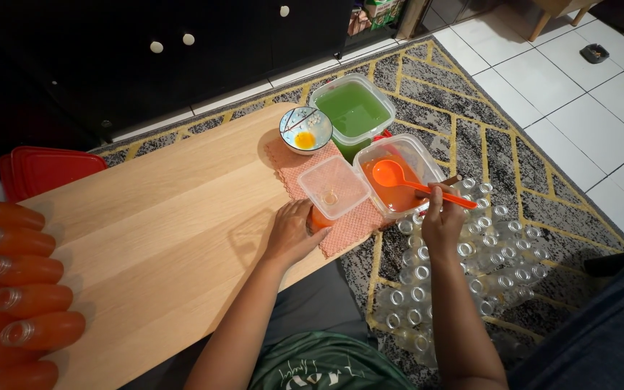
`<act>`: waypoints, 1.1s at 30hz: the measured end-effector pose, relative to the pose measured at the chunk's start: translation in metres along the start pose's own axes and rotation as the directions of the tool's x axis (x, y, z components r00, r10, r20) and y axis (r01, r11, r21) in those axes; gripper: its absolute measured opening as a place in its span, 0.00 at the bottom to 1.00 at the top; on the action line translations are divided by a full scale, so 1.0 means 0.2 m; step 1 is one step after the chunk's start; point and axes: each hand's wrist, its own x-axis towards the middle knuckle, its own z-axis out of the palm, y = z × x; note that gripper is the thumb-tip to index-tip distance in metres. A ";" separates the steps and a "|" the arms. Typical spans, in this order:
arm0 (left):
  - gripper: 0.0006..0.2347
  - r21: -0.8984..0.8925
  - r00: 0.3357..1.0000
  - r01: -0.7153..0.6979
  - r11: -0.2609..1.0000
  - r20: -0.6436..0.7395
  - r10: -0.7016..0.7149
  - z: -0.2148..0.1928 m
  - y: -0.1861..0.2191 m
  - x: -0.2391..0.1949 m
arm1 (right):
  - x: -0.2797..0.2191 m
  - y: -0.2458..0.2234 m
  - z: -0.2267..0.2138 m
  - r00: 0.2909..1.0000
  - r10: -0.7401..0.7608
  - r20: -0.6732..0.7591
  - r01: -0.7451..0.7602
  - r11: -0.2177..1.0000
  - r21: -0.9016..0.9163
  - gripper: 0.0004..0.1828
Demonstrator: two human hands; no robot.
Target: The person pours an orange liquid from a plastic container into small plastic bottles using an orange ladle. They hold each bottle steady with one hand while ladling the liquid with the other, repeating the process for multiple bottles arranged on a wooden table.
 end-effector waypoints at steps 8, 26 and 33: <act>0.28 -0.005 1.000 0.008 1.000 -0.014 -0.009 0.00 0.01 0.00 | 0.07 -0.09 -0.06 0.999 -0.047 -0.014 0.047 0.999 -0.007 0.13; 0.29 -0.010 0.999 0.028 1.000 0.041 -0.028 0.05 -0.05 0.00 | 0.13 -0.57 -0.22 0.955 -0.293 -0.040 0.295 0.930 0.219 0.22; 0.32 0.010 0.981 0.111 0.994 0.161 -0.111 0.04 -0.05 0.01 | 0.07 -0.66 -0.18 0.924 -0.375 0.081 0.338 0.895 0.290 0.19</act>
